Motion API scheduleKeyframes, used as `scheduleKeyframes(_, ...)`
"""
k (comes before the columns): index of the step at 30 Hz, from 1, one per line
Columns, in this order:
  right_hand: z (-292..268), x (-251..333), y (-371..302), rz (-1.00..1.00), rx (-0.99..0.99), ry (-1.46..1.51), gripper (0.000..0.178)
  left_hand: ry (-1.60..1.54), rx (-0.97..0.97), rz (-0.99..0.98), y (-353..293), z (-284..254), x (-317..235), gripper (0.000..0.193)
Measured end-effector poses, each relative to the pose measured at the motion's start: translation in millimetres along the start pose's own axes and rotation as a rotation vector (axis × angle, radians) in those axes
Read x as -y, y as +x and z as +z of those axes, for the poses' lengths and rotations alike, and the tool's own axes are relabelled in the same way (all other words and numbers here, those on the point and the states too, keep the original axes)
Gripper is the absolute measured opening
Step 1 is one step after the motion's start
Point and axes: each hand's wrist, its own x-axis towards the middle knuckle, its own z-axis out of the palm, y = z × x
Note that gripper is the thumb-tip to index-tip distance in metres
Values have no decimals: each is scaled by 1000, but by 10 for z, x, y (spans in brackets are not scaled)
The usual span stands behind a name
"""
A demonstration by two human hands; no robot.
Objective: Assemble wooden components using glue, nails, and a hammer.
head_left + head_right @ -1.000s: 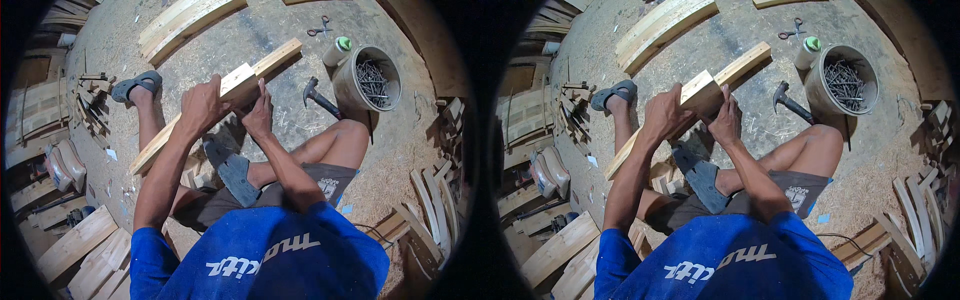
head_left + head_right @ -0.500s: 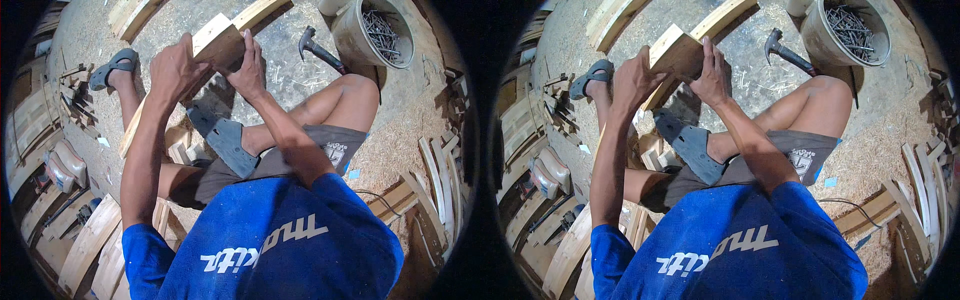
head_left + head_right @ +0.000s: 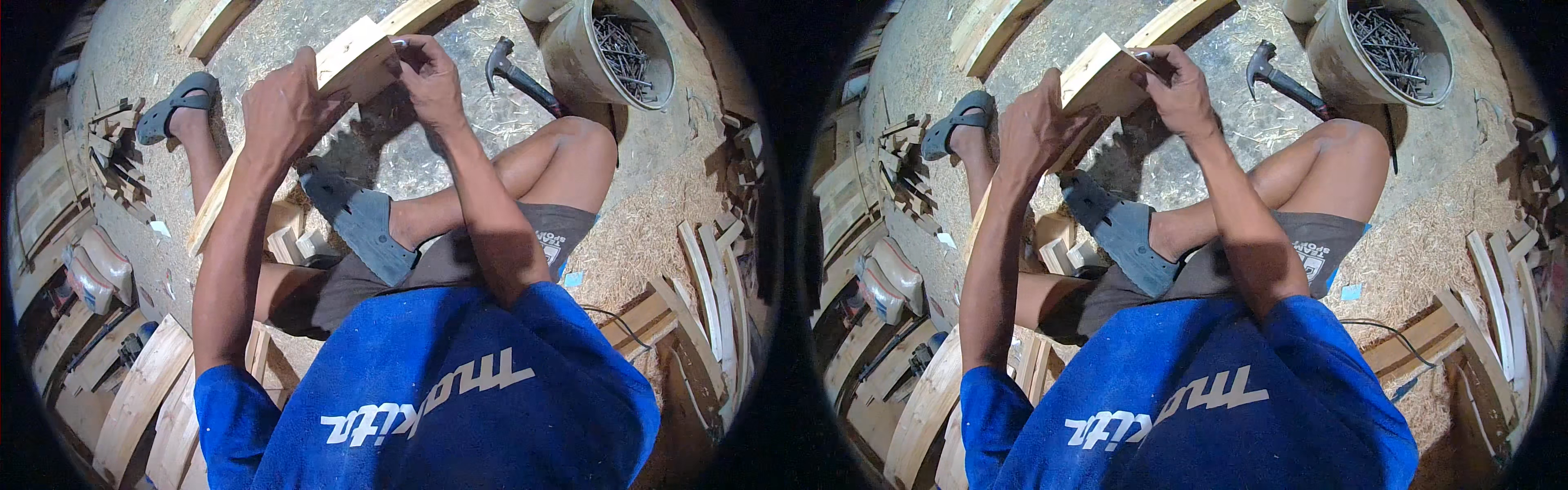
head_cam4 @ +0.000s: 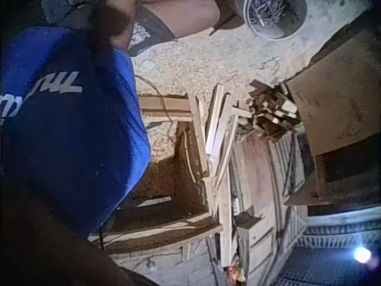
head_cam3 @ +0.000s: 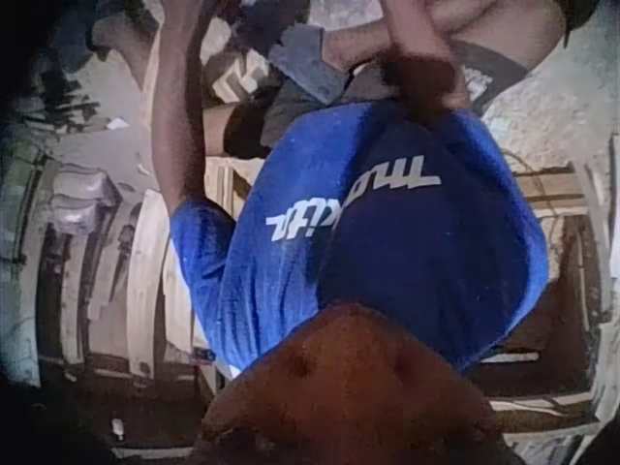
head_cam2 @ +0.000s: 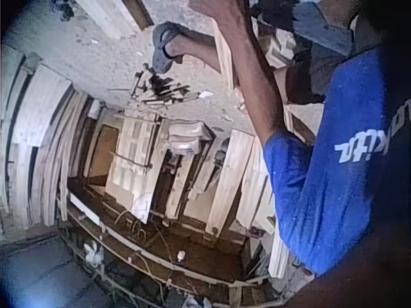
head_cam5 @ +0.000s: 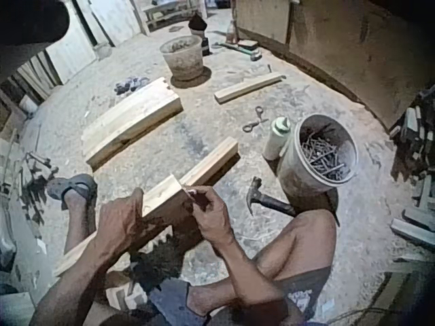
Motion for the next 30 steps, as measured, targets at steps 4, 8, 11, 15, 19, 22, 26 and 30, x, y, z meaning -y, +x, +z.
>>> scheduleKeyframes(4,-114,-8,58,46,60,84,28,-4,-32,5,-3,8,-18,51)
scheduleKeyframes(8,-167,-4,69,106,58,152,24,5,16,-28,5,9,-26,52)
scheduleKeyframes(11,-176,-5,88,126,74,157,23,15,25,-44,14,8,-32,53)
scheduleKeyframes(15,-184,-7,125,144,76,184,23,53,45,-58,23,-15,-39,54)
scheduleKeyframes(19,-202,-9,147,123,88,136,23,55,30,-36,22,-31,-34,55)
scheduleKeyframes(22,-211,-8,160,124,90,88,23,26,1,-12,11,-18,-18,55)
scheduleKeyframes(26,-226,27,181,127,129,52,23,-9,45,-38,-17,-9,16,55)
scheduleKeyframes(30,-280,116,189,176,154,7,24,-32,111,-136,29,-31,58,56)
